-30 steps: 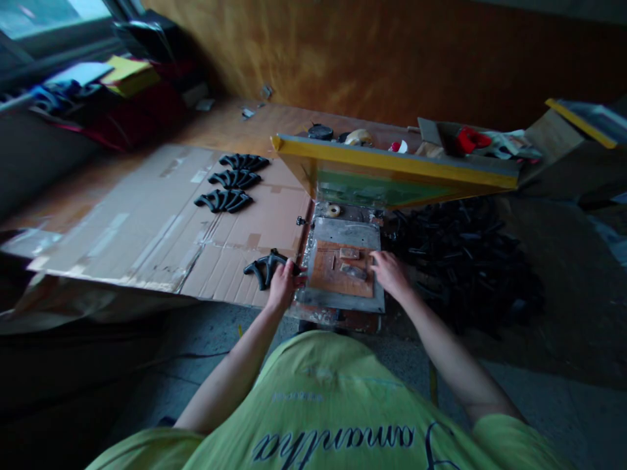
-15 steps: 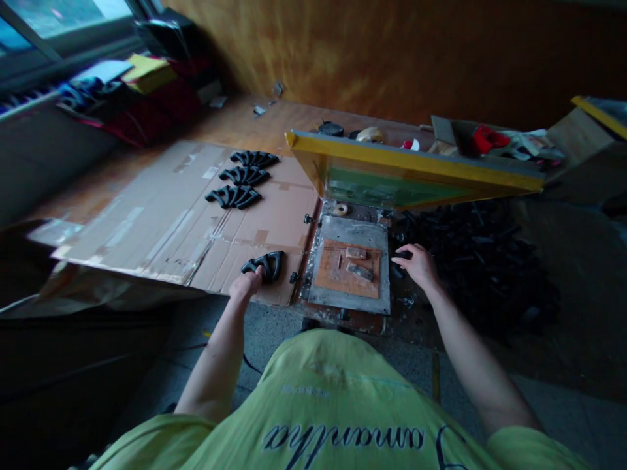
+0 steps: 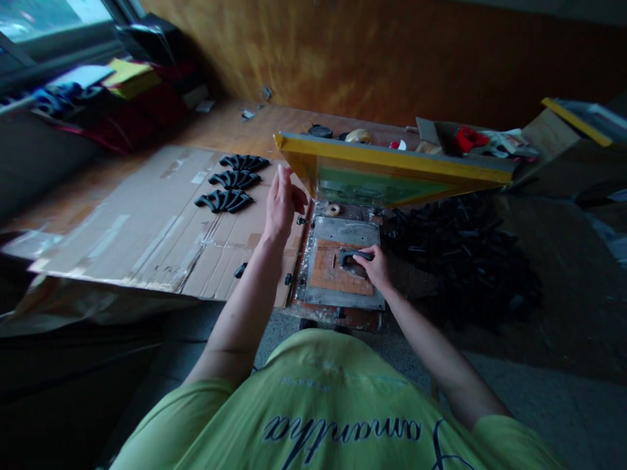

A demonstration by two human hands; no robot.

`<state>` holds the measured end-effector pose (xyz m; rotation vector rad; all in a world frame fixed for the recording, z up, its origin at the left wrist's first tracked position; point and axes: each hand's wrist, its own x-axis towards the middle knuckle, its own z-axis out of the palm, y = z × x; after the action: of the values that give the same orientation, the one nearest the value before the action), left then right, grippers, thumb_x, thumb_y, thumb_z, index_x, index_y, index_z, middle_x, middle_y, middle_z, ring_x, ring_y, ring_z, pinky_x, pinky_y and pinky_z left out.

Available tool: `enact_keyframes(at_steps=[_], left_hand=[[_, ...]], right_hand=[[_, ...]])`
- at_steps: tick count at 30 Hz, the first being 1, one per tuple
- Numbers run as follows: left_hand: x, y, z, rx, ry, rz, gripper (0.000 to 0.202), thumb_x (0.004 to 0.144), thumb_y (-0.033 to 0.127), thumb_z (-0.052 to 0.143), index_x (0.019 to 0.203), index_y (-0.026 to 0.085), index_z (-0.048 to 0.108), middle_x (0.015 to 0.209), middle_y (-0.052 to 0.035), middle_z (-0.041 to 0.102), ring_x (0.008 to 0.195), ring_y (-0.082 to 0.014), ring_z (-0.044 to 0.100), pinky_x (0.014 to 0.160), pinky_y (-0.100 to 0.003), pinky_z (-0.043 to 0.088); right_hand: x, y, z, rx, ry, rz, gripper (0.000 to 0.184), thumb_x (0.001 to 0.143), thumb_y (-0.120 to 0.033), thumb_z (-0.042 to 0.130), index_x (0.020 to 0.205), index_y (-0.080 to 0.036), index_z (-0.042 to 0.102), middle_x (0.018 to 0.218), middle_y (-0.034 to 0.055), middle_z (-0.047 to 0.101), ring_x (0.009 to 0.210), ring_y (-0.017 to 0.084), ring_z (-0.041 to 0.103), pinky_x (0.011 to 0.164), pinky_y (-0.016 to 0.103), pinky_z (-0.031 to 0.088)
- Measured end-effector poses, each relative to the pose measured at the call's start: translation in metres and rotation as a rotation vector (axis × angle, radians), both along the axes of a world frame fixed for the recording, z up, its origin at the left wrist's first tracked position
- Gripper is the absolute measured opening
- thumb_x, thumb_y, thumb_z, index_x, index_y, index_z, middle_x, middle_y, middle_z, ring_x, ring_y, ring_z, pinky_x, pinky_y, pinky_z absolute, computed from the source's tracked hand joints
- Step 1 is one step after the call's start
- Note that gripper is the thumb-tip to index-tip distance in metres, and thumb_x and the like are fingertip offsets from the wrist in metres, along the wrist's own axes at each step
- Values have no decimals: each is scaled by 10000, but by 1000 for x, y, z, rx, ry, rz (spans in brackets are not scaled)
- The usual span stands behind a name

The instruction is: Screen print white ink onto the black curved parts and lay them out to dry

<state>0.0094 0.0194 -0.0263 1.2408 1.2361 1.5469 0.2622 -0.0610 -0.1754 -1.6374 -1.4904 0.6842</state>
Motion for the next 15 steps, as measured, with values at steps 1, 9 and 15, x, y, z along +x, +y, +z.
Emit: enact_keyframes(at_steps=[1,9,15], left_hand=[[5,1,8,25,-13,-2,585,980,619,268,1146,157,584,583,6,564,432,-78,480,482,-192,389],[8,-23,8,1,-8,-27,572,964,631,316,1057,158,624,552,3,515,472,-108,501,461,-213,388],[-13,-83,-38,-241,25,-105,628,893,706,401,950,163,712,694,-40,614,627,-150,578,549,-246,445]], right_hand=[[-6,-3,-3,14,-43,37,264,809,-453,668,895,-204,646,905,52,716,861,218,668,818,373,529],[-17,-14,-4,108,-649,349,310,917,-185,549,1135,-284,745,1011,85,675,990,231,607,882,363,495],[37,-6,12,124,-503,234,307,947,-310,495,834,-158,737,762,3,691,774,140,620,812,277,537]])
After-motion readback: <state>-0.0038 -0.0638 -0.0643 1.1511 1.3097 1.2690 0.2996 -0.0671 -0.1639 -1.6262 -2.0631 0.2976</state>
